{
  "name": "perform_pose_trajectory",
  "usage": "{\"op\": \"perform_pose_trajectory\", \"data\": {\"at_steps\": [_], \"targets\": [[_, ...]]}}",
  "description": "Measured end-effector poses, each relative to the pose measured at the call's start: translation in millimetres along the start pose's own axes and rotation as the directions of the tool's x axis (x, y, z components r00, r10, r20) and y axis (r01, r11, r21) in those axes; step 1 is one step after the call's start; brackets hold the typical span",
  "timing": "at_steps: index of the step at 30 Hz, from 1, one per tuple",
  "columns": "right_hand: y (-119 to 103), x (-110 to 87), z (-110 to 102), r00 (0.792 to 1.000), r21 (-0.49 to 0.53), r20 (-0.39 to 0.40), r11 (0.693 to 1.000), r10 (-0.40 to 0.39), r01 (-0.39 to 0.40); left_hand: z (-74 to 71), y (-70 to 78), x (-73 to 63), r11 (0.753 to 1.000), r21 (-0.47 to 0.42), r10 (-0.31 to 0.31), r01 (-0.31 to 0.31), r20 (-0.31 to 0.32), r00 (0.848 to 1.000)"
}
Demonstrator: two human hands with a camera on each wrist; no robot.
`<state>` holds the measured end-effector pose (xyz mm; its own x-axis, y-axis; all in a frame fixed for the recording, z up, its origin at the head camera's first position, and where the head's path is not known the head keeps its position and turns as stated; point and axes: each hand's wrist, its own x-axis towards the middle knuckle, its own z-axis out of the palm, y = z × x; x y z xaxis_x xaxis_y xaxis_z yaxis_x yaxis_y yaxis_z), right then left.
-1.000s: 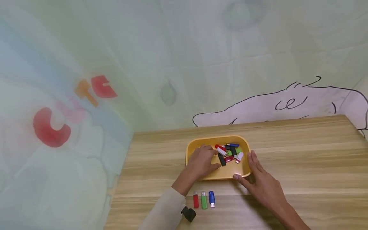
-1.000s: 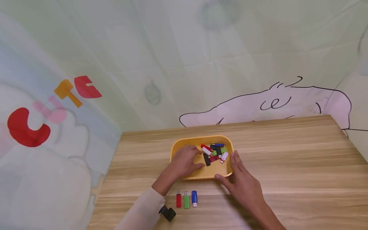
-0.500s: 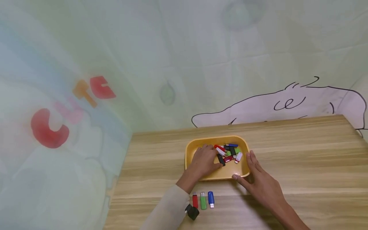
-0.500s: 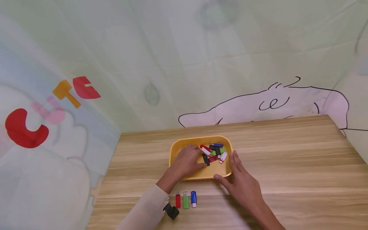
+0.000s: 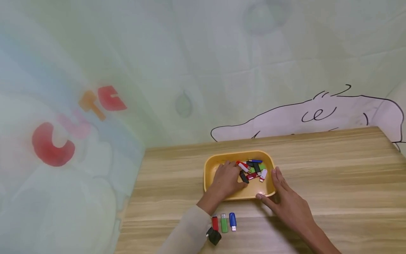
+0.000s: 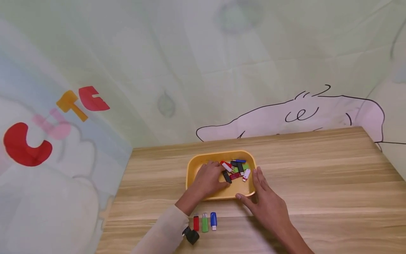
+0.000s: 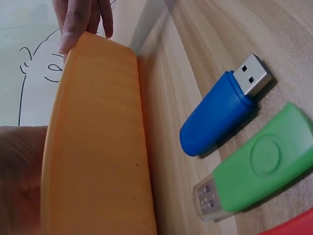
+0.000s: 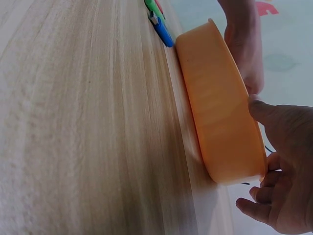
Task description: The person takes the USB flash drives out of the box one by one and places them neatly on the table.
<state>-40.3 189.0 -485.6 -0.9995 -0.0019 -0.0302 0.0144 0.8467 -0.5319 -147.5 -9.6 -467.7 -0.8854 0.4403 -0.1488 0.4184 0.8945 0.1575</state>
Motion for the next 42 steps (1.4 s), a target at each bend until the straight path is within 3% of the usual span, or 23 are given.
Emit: {"op": "perform_pose_trajectory", "data": {"at_steps": [23,33,42], "targets": [[0,-0.2,2,1.0,-0.004,-0.011,1.0,0.009,-0.009,5.6,2.1,1.3,1.0,-0.004,-0.007,0.007,-0.017,1.0],[0,1.8,2,1.0,-0.02,0.002,1.0,0.016,-0.016,1.7,-2.7,-3.0,1.0,0.0,-0.015,0.015,0.008,1.0],[-3,-0.2,1,1.0,-0.015,0.016,1.0,0.025,-0.025,-5.4,-4.3,-11.7,1.0,-0.004,0.001,-0.001,-0.02,1.0]]}}
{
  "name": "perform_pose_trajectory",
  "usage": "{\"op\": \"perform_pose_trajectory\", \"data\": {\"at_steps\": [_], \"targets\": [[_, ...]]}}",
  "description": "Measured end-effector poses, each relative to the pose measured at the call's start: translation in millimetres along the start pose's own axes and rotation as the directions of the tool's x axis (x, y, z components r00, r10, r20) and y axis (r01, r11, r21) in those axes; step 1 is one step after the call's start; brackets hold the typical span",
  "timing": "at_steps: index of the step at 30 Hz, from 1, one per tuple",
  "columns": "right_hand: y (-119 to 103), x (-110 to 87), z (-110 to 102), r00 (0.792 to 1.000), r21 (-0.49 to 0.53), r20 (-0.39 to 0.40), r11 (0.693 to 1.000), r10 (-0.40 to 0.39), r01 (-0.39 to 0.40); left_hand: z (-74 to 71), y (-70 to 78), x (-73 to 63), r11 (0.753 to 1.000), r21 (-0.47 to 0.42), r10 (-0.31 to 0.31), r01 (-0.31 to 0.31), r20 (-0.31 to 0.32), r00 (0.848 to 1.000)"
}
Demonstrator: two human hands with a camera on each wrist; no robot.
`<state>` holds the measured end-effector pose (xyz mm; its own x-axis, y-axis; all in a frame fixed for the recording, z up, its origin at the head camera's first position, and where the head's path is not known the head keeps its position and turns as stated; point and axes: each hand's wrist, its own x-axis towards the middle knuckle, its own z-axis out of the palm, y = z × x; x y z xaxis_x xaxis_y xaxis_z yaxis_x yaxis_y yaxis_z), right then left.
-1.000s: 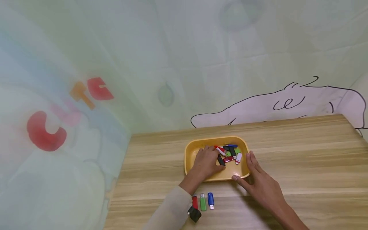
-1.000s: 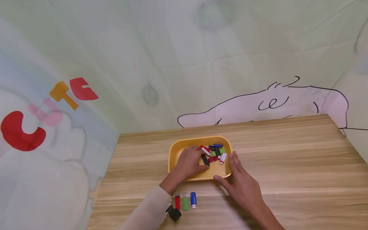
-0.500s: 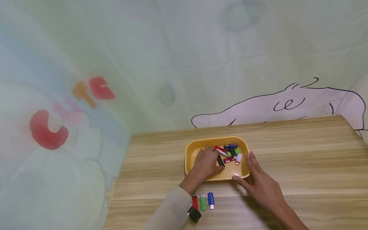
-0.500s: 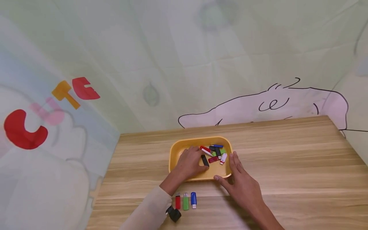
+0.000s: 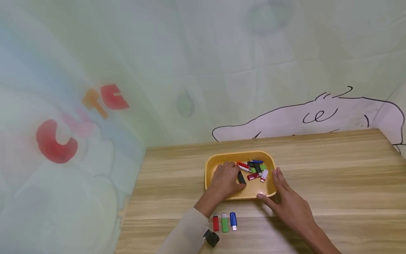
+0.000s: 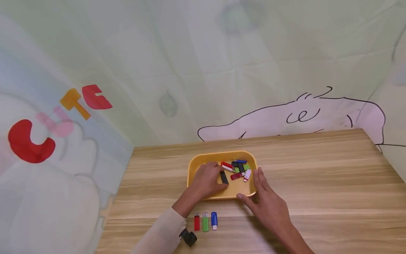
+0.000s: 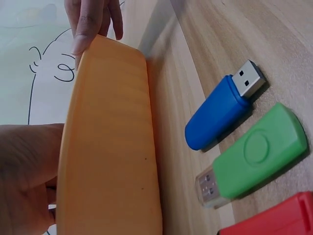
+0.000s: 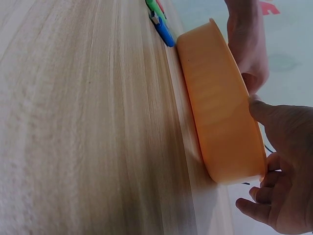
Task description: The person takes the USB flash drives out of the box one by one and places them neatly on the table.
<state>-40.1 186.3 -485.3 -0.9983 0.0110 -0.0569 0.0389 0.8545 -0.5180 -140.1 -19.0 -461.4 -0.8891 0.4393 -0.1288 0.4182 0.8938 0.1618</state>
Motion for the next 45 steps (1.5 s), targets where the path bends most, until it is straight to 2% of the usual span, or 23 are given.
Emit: {"op": "perform_pose_trajectory", "data": {"at_steps": [15,25,34,45], "targets": [[0,1.1,-2,1.0,-0.005,0.004,1.0,-0.006,0.006,-18.7,-5.1,-16.0,1.0,0.009,0.024,-0.023,-0.042,0.999],[0,1.6,0,1.0,-0.01,0.012,1.0,-0.004,0.004,-29.3,-3.4,-32.2,0.996,0.018,0.09,-0.089,-0.069,0.994],[0,0.4,1,1.0,-0.011,0.021,1.0,0.003,-0.002,-34.2,-1.8,-46.1,0.983,0.057,0.178,-0.174,-0.082,0.981],[2,-0.3,3,1.0,-0.015,0.006,1.0,-0.006,0.006,-35.1,-0.4,-61.7,0.973,0.03,0.229,-0.228,-0.063,0.971]]}}
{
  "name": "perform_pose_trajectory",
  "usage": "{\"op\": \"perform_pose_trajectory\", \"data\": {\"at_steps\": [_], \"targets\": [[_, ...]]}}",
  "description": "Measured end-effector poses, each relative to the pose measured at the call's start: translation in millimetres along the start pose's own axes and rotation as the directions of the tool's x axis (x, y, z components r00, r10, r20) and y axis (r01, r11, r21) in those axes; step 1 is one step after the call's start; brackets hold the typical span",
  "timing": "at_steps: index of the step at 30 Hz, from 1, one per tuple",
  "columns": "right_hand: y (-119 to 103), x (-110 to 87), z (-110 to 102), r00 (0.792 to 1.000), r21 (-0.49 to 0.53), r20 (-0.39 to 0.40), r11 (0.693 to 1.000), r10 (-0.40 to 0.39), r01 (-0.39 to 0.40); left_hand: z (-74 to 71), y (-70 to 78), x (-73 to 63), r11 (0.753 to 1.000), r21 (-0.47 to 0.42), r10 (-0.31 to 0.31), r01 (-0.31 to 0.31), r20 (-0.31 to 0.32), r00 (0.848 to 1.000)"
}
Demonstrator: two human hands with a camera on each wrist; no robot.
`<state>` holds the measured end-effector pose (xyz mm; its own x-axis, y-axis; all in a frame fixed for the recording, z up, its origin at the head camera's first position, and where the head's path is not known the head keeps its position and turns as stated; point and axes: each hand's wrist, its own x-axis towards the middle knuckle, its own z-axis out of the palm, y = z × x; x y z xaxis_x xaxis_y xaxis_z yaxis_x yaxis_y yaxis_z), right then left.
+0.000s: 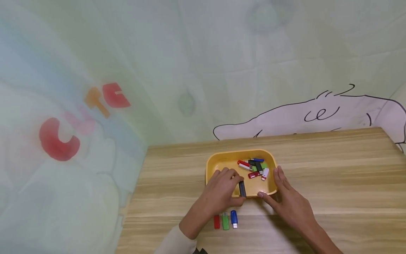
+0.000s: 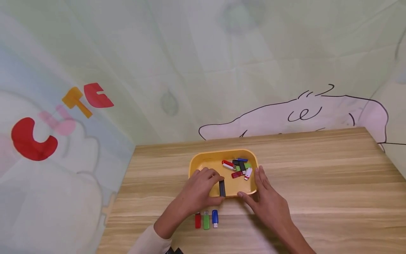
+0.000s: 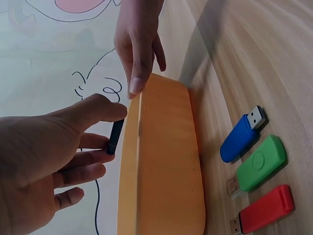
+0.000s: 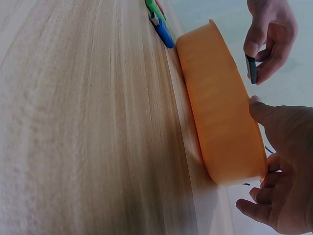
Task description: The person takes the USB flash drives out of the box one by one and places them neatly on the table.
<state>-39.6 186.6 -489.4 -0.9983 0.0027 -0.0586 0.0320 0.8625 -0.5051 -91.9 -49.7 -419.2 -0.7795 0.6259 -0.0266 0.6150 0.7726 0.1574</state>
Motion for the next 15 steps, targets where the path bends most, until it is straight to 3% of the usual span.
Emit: {"op": "perform_pose_trajectory", "data": {"at_steps": [6,15], "targets": [[0,0.5,-1,1.0,-0.003,0.001,1.0,-0.003,0.003,-2.3,4.6,-5.5,0.998,-0.024,0.058,-0.058,0.013,0.998],[1,-0.2,-1,1.0,0.009,-0.012,1.0,-0.013,0.013,-1.4,9.2,-14.9,0.996,-0.018,0.09,-0.089,0.047,0.995]]}}
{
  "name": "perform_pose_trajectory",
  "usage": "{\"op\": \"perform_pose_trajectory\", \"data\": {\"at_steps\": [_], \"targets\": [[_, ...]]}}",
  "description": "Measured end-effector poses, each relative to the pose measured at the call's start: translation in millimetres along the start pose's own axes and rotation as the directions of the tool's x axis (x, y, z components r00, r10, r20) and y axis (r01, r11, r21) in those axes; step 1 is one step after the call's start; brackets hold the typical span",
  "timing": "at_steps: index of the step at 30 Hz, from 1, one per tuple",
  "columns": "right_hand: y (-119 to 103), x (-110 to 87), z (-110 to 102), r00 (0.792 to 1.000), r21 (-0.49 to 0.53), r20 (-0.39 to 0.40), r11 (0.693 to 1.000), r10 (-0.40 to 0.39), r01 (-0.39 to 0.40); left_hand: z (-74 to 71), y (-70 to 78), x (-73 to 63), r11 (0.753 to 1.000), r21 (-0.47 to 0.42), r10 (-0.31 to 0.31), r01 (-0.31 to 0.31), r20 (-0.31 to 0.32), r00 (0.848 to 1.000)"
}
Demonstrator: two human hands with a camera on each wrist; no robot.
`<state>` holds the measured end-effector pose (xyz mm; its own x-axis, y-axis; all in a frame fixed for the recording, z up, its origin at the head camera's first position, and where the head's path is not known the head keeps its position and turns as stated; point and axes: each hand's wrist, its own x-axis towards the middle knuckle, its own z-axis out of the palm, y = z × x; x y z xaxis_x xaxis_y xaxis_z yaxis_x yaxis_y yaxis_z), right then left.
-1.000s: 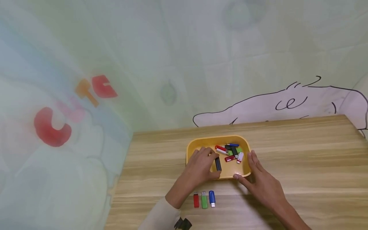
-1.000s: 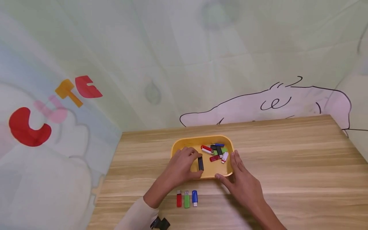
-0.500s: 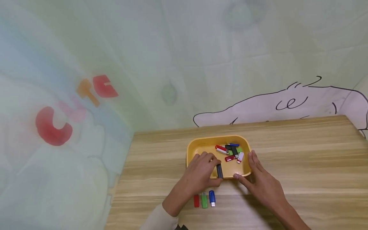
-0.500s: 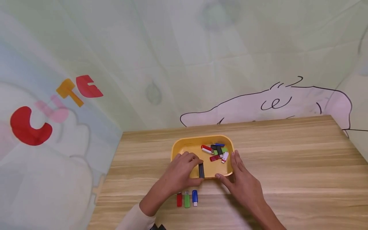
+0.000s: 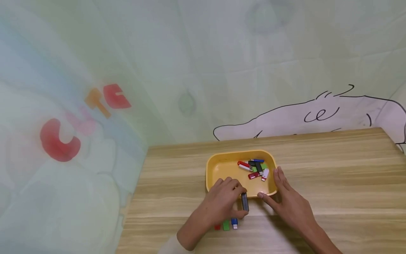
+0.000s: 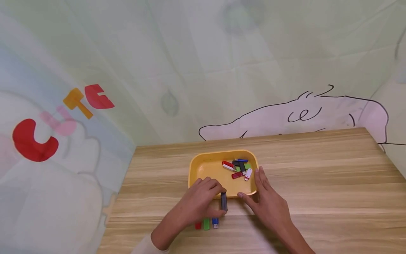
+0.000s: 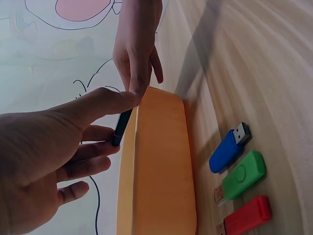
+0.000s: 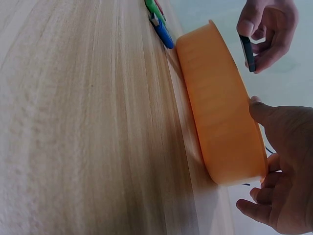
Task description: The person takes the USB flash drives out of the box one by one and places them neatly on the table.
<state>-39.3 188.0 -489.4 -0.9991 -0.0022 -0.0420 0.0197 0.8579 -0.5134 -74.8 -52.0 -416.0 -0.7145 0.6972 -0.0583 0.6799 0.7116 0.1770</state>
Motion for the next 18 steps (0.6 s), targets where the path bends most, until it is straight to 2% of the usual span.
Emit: {"op": "perform_pose_trajectory", "data": {"at_steps": [6,18], "targets": [[1,-0.3,2,1.0,-0.002,-0.001,1.0,-0.001,0.001,4.1,2.8,-8.0,0.998,-0.001,0.065,-0.065,-0.008,0.998],[-1,-0.1,-1,1.0,0.002,0.003,1.0,0.005,-0.005,13.2,6.5,-19.1,0.993,-0.016,0.115,-0.115,-0.011,0.993]]}}
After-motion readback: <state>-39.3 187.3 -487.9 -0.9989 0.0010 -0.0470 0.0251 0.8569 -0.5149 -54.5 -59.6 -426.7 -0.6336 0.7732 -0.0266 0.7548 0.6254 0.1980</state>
